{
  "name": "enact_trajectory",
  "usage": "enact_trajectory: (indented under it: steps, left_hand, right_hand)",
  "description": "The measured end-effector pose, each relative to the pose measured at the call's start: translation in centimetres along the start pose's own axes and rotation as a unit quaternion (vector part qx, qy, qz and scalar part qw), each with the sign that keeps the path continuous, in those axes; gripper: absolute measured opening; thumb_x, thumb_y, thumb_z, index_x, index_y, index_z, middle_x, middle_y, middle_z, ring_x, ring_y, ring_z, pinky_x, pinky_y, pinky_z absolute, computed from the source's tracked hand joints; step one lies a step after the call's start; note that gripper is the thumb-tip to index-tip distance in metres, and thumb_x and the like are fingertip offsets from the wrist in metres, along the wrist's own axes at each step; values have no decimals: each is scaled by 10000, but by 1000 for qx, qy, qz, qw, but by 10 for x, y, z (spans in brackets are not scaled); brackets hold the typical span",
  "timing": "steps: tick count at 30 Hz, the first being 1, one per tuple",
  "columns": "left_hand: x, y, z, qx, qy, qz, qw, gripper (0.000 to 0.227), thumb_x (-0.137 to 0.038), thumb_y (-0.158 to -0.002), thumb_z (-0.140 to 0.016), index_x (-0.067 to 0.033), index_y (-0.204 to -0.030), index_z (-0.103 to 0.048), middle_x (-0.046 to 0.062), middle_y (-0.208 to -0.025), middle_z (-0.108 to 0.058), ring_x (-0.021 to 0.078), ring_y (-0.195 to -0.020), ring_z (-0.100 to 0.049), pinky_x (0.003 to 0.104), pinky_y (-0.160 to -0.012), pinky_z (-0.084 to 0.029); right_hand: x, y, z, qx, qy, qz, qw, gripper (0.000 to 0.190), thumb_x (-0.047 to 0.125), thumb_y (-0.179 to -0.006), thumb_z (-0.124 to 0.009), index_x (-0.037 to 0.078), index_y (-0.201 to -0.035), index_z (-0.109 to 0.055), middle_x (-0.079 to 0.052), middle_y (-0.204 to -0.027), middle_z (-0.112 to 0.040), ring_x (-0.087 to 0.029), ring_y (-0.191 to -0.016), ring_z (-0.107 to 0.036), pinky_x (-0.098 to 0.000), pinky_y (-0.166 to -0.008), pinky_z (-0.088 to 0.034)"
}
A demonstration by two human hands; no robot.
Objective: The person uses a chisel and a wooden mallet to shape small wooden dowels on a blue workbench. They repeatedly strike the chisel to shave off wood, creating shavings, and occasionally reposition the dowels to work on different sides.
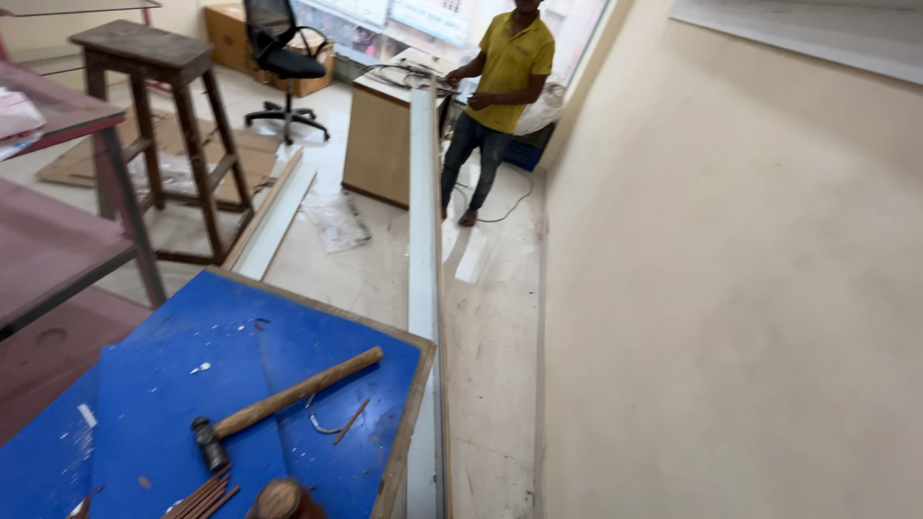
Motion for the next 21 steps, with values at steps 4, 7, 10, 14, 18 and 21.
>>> enact_trajectory:
  steps: [4,7,10,14,18,21]
  left_hand:
    - [30,17,1,7,16,26,1000,182,-189,-929,-692,-57,-1053,-715,109,-891,-715,206,-865,-663,359,-804,-539]
    - [62,23,7,7,27,41,999,176,-189,-930,-694,-54,-1042,-715,107,-885,-715,199,-859,-662,354,-800,-538]
    - [74,23,17,8,37,55,998,171,-188,-932,-695,-51,-1031,-715,105,-880,-715,192,-852,-661,349,-796,-538]
    - [86,18,20,10,56,83,995,164,-187,-933,-696,-46,-1016,-715,102,-872,-715,182,-842,-660,343,-791,-537]
    - [126,16,27,7,76,114,991,160,-187,-935,-698,-42,-1001,-715,99,-864,-715,173,-833,-659,337,-785,-537]
    - [144,24,24,1,98,126,987,158,-186,-936,-699,-39,-990,-715,97,-858,-715,165,-826,-658,332,-781,-536]
  right_hand:
    - [6,4,-13,-3,-55,0,998,394,201,-855,-891,82,-1103,-609,-20,-879,-613,-103,-856,-635,-290,-812,-534]
    - [7,7,-12,-12,-86,-14,996,401,208,-855,-889,82,-1110,-607,-19,-876,-611,-103,-855,-635,-289,-814,-534]
    - [-9,-3,-2,-5,-40,-27,999,373,223,-869,-890,81,-1080,-617,-19,-870,-605,-95,-862,-631,-272,-809,-515]
    - [-50,-8,5,10,7,-32,999,380,267,-991,-880,62,-921,-567,-45,-773,-575,-108,-780,-617,-261,-731,-488]
    - [-59,-9,11,-16,12,-78,997,332,298,-942,-835,68,-929,-596,-51,-687,-598,-114,-656,-635,-263,-621,-506]
    - [-41,-10,2,1,-49,-41,998,299,250,-919,-825,71,-968,-591,-24,-768,-625,-112,-719,-656,-263,-670,-531]
Point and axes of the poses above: each hand's wrist, its own y-axis away from the middle knuckle, its own z-axis out of the back of the hand, x = y × z, the point moved 9 cm from there along -y, towards the middle knuckle
